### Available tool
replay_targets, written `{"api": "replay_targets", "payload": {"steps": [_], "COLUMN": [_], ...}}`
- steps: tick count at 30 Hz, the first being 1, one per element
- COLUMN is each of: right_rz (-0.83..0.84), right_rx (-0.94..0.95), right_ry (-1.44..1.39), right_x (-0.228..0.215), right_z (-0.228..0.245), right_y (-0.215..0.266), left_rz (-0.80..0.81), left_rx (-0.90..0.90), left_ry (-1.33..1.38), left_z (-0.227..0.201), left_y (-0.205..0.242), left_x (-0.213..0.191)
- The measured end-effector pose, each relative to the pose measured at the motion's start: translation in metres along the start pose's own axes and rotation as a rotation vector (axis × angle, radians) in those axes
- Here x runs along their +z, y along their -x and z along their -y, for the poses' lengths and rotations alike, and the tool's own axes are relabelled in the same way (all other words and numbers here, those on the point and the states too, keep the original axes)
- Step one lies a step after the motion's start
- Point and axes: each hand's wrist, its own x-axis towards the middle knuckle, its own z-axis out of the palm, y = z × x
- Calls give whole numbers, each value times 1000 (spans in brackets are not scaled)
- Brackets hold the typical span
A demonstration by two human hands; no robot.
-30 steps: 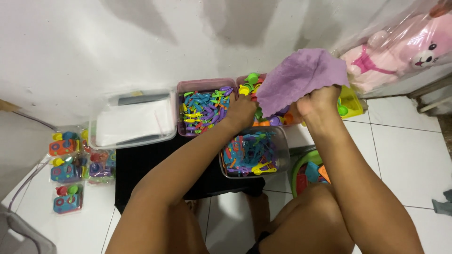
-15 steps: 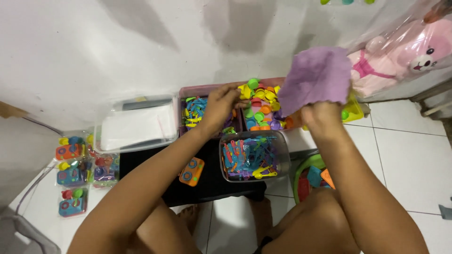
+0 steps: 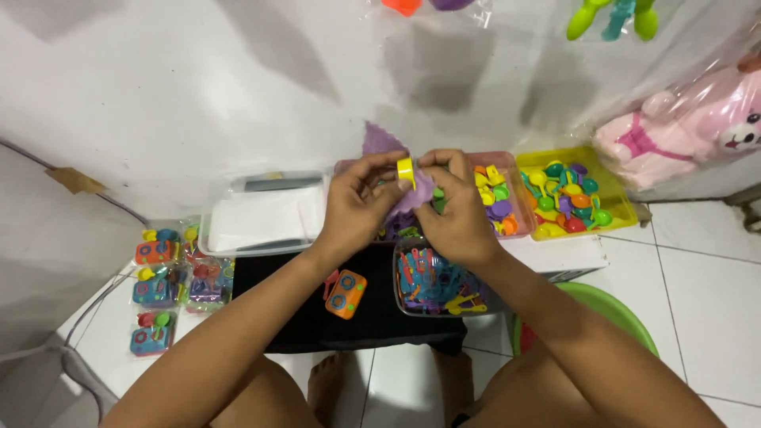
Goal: Sorting and cleaning small plastic toy components into different bins on the floor.
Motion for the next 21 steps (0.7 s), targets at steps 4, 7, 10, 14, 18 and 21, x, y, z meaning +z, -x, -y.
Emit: {"api": "replay_targets", "payload": {"steps": [4, 7, 10, 14, 18, 21], "right_rz": [81, 84, 47, -39, -189, -216], "right_rx": [231, 614, 767, 757, 596, 607], "right_ry": [-267, -586, -969, -1077, -1052, -970], "right_x": [1, 1, 4, 1, -14, -17], "right_z": [-9, 5, 7, -11, -12, -53], "right_y": [3, 0, -6, -9, -17, 1], "left_rz": [204, 422, 436, 317, 150, 185], "left_rx": [277, 523, 730, 740, 618, 608], "left_ry": [-252, -644, -756, -731, -588, -568], "left_z": [-10, -18, -28, -30, -42, -40], "left_y": [-1, -1, -2, -3, 2, 1], "left_x": [-21, -38, -42, -42, -34, -36]}}
